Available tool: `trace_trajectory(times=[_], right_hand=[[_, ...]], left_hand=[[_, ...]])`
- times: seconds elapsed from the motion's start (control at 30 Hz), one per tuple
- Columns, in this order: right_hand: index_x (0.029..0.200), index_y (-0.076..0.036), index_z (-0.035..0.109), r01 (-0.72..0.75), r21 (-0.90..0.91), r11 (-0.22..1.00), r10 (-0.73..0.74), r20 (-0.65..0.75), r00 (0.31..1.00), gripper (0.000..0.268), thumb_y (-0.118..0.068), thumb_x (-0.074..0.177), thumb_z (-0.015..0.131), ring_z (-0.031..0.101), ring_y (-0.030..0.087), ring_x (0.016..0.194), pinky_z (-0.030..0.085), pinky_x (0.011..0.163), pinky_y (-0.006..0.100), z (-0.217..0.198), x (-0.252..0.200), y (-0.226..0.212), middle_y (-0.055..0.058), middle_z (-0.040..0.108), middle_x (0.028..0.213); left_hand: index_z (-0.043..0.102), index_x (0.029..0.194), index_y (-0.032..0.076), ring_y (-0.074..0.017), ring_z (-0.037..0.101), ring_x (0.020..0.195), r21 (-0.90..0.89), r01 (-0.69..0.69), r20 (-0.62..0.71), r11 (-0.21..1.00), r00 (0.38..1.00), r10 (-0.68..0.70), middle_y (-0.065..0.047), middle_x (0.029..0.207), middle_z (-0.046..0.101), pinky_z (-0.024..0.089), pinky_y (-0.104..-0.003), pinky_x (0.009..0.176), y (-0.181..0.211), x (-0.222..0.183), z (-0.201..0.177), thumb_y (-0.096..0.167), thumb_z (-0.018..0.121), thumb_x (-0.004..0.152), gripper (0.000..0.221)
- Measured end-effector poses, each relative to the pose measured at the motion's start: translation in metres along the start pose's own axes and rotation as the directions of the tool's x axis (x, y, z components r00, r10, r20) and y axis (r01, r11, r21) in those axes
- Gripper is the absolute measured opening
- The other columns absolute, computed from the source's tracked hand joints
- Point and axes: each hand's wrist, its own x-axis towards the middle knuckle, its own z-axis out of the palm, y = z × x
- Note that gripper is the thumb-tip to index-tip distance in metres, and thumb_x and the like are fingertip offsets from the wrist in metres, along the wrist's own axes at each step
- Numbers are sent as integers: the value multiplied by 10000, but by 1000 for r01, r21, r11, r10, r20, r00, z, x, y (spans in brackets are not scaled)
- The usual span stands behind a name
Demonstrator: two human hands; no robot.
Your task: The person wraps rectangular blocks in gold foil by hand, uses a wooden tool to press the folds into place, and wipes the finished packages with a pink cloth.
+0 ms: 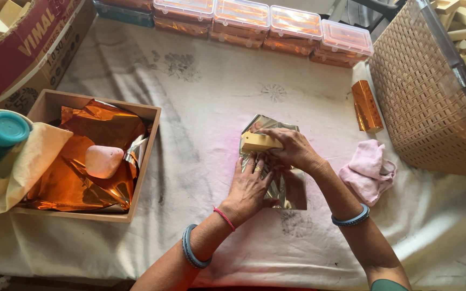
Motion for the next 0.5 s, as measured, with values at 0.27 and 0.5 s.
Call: trace_trajectory(times=[0.27,0.5], right_hand=[[1378,-172,619,11,22,1000,-11,10,1000,584,-159,817,780,701,290,1094,567,961,420,-1,0,1,128,723,1203],[1380,-112,647,-190,290,938,223,-85,971,459,-326,976,688,722,202,1159,646,993,398,-12,12,55,80,712,1323]], left_hand=[[390,1545,195,-450,173,1501,-18,4,-22,1000,1000,-4,-241,1615,264,182,-667,1157,0,1,5,703,662,806,937],[405,1545,181,-452,218,1479,-35,9,-44,999,999,-11,-253,1586,305,202,-662,1145,1,-1,2,708,671,783,963]])
